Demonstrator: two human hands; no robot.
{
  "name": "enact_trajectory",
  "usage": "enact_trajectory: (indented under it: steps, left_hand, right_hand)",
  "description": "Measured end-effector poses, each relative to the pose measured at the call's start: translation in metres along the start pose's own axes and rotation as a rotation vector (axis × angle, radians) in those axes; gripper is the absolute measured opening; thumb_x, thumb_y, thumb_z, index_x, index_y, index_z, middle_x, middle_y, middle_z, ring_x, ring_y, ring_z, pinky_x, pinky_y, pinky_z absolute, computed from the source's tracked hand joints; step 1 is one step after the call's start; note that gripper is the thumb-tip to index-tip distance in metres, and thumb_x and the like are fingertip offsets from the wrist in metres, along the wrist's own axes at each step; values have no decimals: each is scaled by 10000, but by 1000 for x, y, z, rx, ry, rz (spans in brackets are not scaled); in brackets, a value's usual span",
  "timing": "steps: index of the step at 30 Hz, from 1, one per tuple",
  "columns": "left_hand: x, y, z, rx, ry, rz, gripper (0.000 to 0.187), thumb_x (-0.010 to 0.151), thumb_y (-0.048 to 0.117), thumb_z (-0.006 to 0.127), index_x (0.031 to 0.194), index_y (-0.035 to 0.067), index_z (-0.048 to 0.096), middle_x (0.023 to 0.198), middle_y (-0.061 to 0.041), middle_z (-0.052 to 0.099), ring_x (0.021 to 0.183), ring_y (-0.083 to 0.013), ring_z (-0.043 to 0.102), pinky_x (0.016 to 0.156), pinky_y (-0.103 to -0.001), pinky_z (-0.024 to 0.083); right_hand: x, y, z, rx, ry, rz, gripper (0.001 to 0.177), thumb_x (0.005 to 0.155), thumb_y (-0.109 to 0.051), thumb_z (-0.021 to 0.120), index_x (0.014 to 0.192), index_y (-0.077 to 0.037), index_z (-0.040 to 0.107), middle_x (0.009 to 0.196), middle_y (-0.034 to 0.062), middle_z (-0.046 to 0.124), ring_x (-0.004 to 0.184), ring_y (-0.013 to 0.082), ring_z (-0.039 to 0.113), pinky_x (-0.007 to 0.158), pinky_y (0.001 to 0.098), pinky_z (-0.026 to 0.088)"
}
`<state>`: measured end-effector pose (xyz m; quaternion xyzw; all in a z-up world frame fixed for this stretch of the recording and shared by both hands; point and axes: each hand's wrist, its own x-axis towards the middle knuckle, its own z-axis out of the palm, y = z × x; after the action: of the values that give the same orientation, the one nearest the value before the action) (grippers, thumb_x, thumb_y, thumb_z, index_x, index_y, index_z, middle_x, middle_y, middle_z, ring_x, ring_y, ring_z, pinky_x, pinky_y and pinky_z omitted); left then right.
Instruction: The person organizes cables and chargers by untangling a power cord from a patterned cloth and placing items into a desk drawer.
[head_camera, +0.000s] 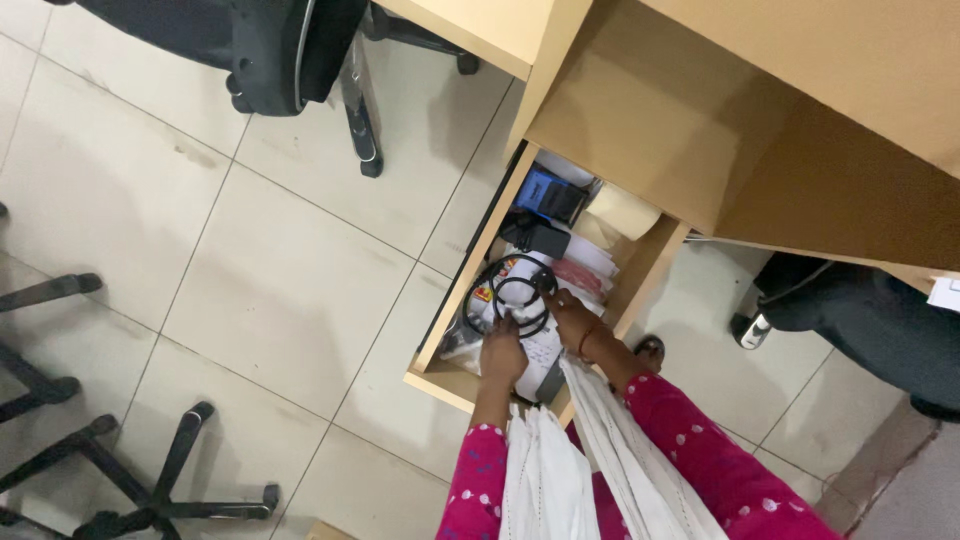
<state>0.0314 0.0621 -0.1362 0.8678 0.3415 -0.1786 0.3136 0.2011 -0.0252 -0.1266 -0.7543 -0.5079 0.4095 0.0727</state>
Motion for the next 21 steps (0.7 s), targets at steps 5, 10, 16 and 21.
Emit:
enact_trajectory:
  steps: [5, 10, 16, 21]
  left_hand:
    - [-19, -5, -6, -88, 97, 33, 573, 846, 110, 636, 1411, 71, 552, 1531, -70, 488, 1455, -432, 325, 1135, -586, 292]
    - [-62, 30, -42, -279, 353, 107, 531, 853, 67, 634, 1383, 71, 609, 1478, -99, 563, 1382, -448, 428, 1143, -544, 331]
    - [-88, 85, -75, -539, 452, 163, 412, 870, 21, 610, 1279, 34, 656, 1302, -165, 676, 1242, -375, 596, 1084, -438, 451]
    - [-92, 154, -110, -684, 364, 317, 357, 932, -12, 583, 1286, -13, 631, 1269, -203, 684, 1175, -358, 646, 1030, -428, 487]
  right_hand:
    - [-32, -1, -11, 367, 208, 102, 863, 811, -5, 682, 1571, -136, 294, 1252, 185, 571, 1024, 338, 640, 865, 404, 549]
    - [-80, -15, -37, 672, 400, 108, 680, 841, 57, 628, 1475, -144, 490, 1064, 100, 672, 873, 220, 690, 779, 327, 586]
    - [-136, -11, -82, 864, 431, 238, 486, 863, 91, 568, 1311, -94, 610, 955, 65, 726, 875, 173, 738, 782, 299, 595]
    - [-189, -8, -126, 930, 637, 165, 457, 840, 106, 538, 1264, -29, 644, 989, 80, 745, 894, 174, 741, 800, 307, 587]
